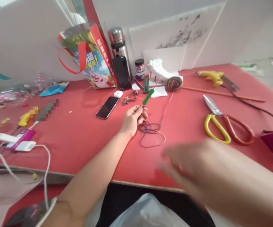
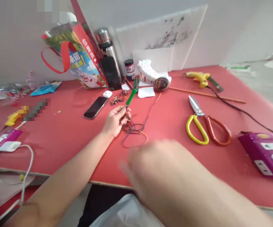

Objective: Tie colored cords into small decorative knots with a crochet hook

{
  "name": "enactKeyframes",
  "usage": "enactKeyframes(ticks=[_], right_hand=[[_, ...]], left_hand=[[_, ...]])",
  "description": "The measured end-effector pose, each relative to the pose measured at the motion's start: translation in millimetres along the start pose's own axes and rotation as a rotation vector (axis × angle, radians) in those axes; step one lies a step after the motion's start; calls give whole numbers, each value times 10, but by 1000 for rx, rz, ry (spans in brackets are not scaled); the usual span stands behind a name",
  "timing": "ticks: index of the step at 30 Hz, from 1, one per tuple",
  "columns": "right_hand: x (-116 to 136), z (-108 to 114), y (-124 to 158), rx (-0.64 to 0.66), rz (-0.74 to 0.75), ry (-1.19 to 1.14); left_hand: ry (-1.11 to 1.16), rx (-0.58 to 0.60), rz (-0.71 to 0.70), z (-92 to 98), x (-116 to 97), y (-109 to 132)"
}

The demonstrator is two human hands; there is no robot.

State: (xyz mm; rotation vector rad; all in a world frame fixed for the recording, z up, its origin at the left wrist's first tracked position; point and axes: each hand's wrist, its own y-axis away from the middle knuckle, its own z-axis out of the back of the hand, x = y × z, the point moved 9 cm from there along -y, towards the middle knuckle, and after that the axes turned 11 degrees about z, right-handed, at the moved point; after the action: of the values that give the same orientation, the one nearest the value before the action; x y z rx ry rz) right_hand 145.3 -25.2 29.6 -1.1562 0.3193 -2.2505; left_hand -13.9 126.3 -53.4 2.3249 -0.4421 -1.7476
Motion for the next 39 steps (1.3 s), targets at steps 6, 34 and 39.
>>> enactKeyframes(ticks=[6,34,39], right_hand=[[-990,42,-1002,-290,-306,-297],[-1256,-475,-675,-101,-605,-735],[-1288,-371,-707,-175,-551,-614]], left_hand=[[58,24,-52,2,-8,44],[-230,173,-79,-245,46,224],[-163,207,-62,-269,31,213]])
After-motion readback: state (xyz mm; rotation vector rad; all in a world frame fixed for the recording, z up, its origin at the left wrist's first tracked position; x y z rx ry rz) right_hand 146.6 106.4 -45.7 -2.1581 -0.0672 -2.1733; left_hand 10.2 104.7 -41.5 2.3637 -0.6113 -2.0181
